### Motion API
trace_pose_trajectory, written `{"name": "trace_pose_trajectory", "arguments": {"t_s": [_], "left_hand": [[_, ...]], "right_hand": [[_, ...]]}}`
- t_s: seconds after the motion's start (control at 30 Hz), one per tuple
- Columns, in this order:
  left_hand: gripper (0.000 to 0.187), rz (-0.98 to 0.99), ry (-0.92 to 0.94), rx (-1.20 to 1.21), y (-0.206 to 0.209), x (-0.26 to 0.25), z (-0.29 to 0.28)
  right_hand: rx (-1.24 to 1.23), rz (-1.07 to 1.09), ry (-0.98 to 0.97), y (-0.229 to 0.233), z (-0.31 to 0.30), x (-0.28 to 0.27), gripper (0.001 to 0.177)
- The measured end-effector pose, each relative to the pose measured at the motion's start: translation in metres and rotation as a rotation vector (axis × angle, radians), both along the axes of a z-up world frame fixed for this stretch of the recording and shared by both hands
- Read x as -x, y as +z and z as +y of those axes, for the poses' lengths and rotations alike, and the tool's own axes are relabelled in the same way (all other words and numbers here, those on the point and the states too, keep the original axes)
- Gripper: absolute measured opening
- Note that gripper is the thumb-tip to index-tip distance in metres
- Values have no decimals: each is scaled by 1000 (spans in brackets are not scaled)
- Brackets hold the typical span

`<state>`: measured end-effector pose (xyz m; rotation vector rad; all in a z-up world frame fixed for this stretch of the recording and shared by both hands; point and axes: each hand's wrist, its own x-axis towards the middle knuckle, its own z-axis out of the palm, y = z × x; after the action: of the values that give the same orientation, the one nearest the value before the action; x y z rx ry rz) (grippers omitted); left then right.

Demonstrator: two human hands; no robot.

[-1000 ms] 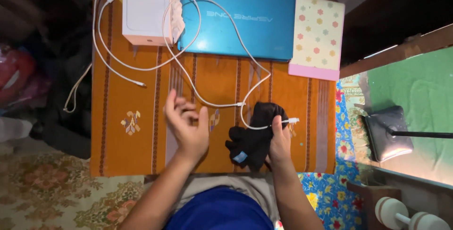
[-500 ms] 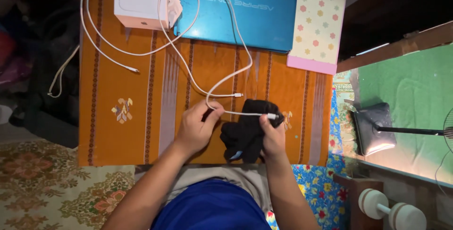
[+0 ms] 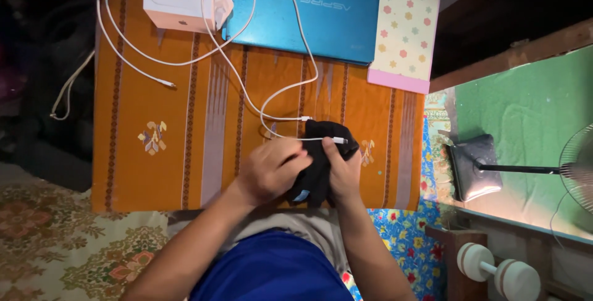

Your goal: Untangle and organize various white charging cables on a desk.

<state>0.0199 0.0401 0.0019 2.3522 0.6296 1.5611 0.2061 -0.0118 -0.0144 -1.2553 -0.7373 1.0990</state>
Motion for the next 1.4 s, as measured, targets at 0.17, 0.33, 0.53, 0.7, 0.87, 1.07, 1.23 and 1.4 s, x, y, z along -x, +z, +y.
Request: {"name": "trace_pose_trajectory", "arguments": {"t_s": [0.17,0.33,0.53,0.7,0.87,1.07,1.23,1.4], "left_hand": [[34,77,-150,247,26,-25,21],[20,-33,-247,461,18,-37,50],[17,-148,-150,678,-9,-37,53],[21,-116,-168,811,-3,-39,53],[22,-112,-164,796,-5,-41,52],[31,-60,-181,1075,16,-35,52],[23,-143,-272,812,6,-34,51],[27,-81,-211,686,12,-36,46]], "right_hand": [[-49,-56,116,4,8,-9,24],[168,111,19,24,29,-12,35],[51,29,-103,-30,30,-35,36],[-108,-15,-95,-18,32,-29,38],[-165,-156,-72,-15,30,-31,39],[-103,-124,-59,-10,31,-28,33],[-149,-92,-25,-3,34,-26,34],[-162,-194,-42,-8,34,-32,38]]}}
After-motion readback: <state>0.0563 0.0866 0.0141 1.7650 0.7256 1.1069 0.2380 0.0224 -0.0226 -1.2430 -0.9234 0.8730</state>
